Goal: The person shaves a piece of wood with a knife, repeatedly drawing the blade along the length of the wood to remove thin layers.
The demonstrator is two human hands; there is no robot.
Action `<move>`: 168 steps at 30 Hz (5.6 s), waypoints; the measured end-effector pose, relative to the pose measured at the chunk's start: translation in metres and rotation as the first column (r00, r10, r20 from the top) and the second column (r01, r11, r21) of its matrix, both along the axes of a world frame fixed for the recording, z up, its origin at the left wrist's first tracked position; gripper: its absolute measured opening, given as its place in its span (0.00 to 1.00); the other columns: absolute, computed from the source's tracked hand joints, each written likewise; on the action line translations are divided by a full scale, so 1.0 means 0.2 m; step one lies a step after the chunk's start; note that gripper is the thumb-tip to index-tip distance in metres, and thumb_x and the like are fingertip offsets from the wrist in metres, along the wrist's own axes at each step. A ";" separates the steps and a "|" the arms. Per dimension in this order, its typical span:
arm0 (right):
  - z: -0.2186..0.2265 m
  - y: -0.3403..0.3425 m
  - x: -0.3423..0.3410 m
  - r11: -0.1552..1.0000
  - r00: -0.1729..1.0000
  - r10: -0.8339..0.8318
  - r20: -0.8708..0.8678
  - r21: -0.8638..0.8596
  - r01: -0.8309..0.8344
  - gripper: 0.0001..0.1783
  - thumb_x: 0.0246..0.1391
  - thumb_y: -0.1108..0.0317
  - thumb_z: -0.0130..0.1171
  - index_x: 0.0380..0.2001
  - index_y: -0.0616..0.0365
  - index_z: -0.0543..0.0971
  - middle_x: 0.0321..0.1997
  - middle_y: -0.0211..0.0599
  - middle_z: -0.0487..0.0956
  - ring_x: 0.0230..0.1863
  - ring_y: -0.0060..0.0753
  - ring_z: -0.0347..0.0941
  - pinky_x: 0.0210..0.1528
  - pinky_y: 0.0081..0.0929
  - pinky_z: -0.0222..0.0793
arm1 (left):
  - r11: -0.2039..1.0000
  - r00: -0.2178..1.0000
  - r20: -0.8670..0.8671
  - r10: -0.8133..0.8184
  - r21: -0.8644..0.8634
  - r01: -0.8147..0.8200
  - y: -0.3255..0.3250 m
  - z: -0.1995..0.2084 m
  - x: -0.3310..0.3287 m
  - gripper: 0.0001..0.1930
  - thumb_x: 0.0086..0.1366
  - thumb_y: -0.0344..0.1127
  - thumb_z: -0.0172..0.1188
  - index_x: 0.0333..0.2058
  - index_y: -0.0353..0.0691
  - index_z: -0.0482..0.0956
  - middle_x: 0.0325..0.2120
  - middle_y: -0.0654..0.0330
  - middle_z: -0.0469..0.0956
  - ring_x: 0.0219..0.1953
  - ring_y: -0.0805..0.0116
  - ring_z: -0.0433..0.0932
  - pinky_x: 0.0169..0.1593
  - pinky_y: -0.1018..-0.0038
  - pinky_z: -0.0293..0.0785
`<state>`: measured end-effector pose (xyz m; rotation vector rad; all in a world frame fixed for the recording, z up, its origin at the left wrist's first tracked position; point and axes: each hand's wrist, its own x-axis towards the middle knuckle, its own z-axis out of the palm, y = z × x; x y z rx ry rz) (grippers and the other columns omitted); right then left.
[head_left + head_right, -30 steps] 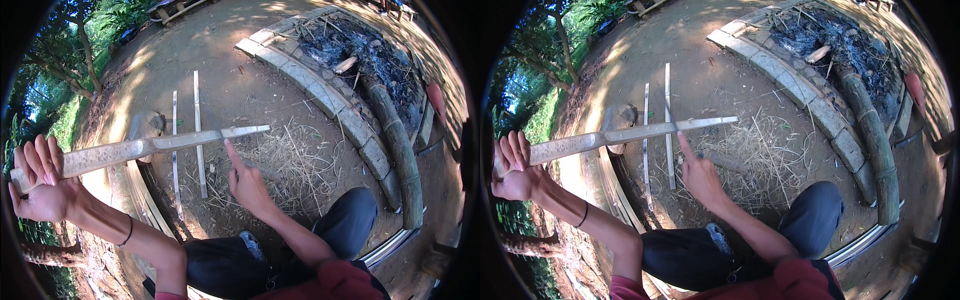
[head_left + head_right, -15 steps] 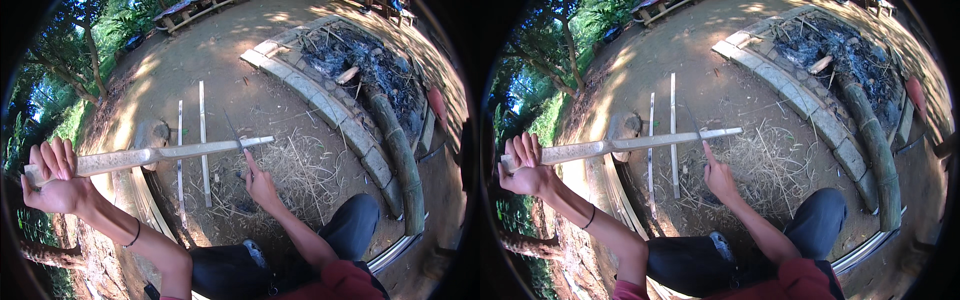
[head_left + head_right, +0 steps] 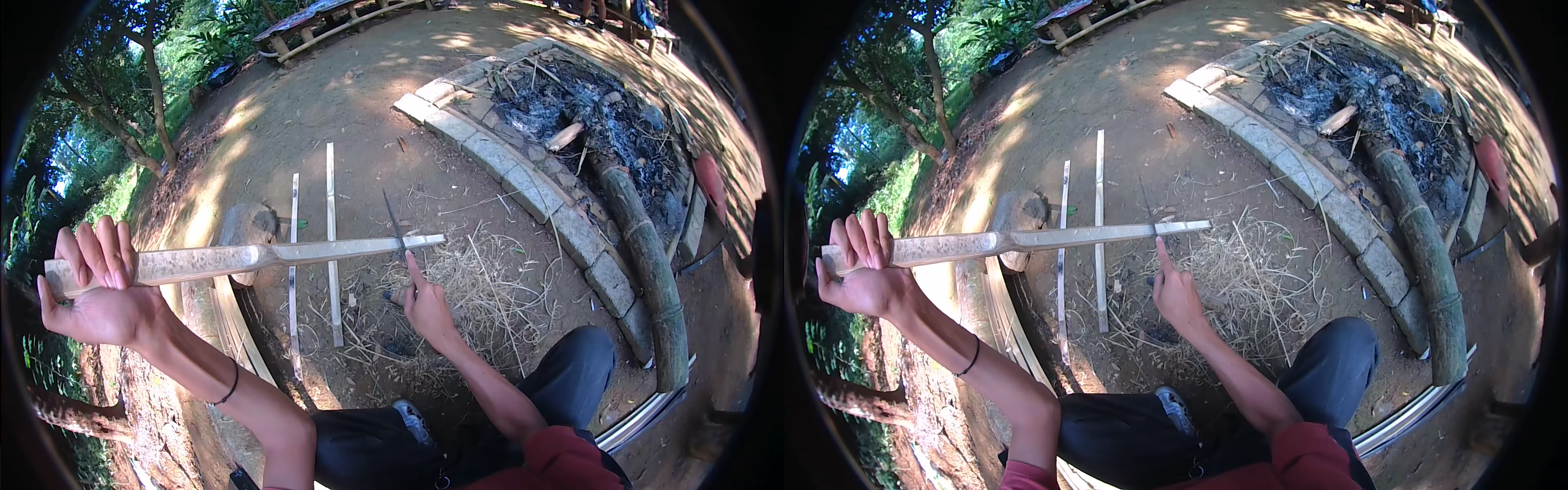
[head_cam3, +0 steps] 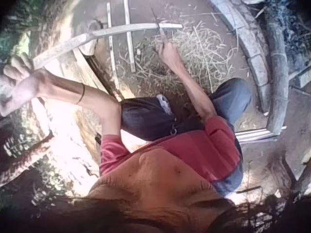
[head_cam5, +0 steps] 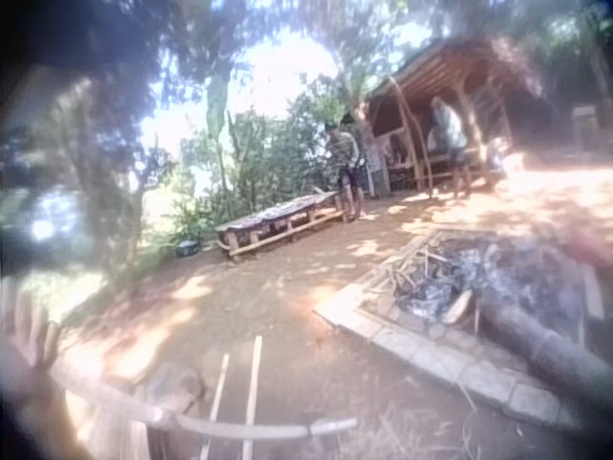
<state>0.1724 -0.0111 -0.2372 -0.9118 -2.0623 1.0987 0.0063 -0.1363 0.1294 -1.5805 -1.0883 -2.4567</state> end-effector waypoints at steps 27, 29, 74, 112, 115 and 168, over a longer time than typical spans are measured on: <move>0.35 -0.07 0.23 0.970 0.957 -0.071 -0.280 -0.245 0.001 0.34 0.59 0.78 0.47 0.69 0.57 0.59 0.25 0.54 0.78 0.24 0.40 0.79 0.29 0.32 0.71 | 0.890 0.884 -0.108 0.455 0.023 -0.455 0.60 0.15 0.24 0.33 0.68 0.67 0.37 0.33 0.36 0.65 0.14 0.67 0.56 0.14 0.75 0.57 0.21 0.79 0.54; 0.31 -0.05 0.24 0.977 0.923 -0.129 -0.364 -0.204 0.056 0.34 0.59 0.79 0.47 0.70 0.57 0.58 0.25 0.53 0.78 0.26 0.39 0.80 0.31 0.33 0.72 | 0.887 0.878 -0.145 0.456 -0.004 -0.461 0.70 0.02 0.29 0.33 0.69 0.67 0.37 0.35 0.36 0.64 0.13 0.66 0.56 0.13 0.75 0.58 0.19 0.78 0.56; -0.15 0.03 0.06 0.949 0.957 -0.185 -0.225 -0.294 0.114 0.38 0.56 0.82 0.48 0.71 0.56 0.56 0.22 0.52 0.78 0.19 0.42 0.77 0.25 0.35 0.72 | 0.777 0.777 -0.038 0.628 -0.037 -0.629 0.77 -0.52 0.22 0.28 0.74 0.62 0.34 0.22 0.48 0.51 0.10 0.66 0.50 0.13 0.75 0.47 0.20 0.79 0.50; -0.12 0.01 0.13 0.999 0.977 -0.052 -0.208 -0.023 0.049 0.33 0.61 0.80 0.44 0.70 0.56 0.59 0.53 0.65 0.77 0.49 0.46 0.81 0.44 0.31 0.74 | 0.893 0.888 0.169 0.427 0.073 -0.443 0.85 -0.54 0.05 0.30 0.76 0.56 0.38 0.14 0.50 0.54 0.10 0.76 0.50 0.12 0.85 0.45 0.15 0.78 0.37; 0.23 -0.10 0.12 0.943 0.995 0.030 -0.092 -0.327 -0.059 0.34 0.61 0.78 0.45 0.71 0.53 0.55 0.53 0.62 0.77 0.38 0.48 0.83 0.35 0.34 0.75 | 0.889 0.863 0.240 0.444 0.000 -0.458 0.78 -0.51 0.08 0.29 0.76 0.56 0.40 0.16 0.49 0.54 0.12 0.76 0.50 0.14 0.85 0.46 0.17 0.79 0.39; 0.42 -0.18 0.19 0.957 0.987 0.035 -0.159 -0.279 -0.079 0.43 0.55 0.80 0.48 0.73 0.52 0.48 0.38 0.56 0.82 0.26 0.41 0.81 0.31 0.30 0.73 | 0.937 0.911 0.226 0.346 -0.026 -0.349 0.71 -0.51 0.24 0.28 0.76 0.57 0.38 0.18 0.48 0.52 0.14 0.76 0.48 0.17 0.86 0.45 0.21 0.79 0.38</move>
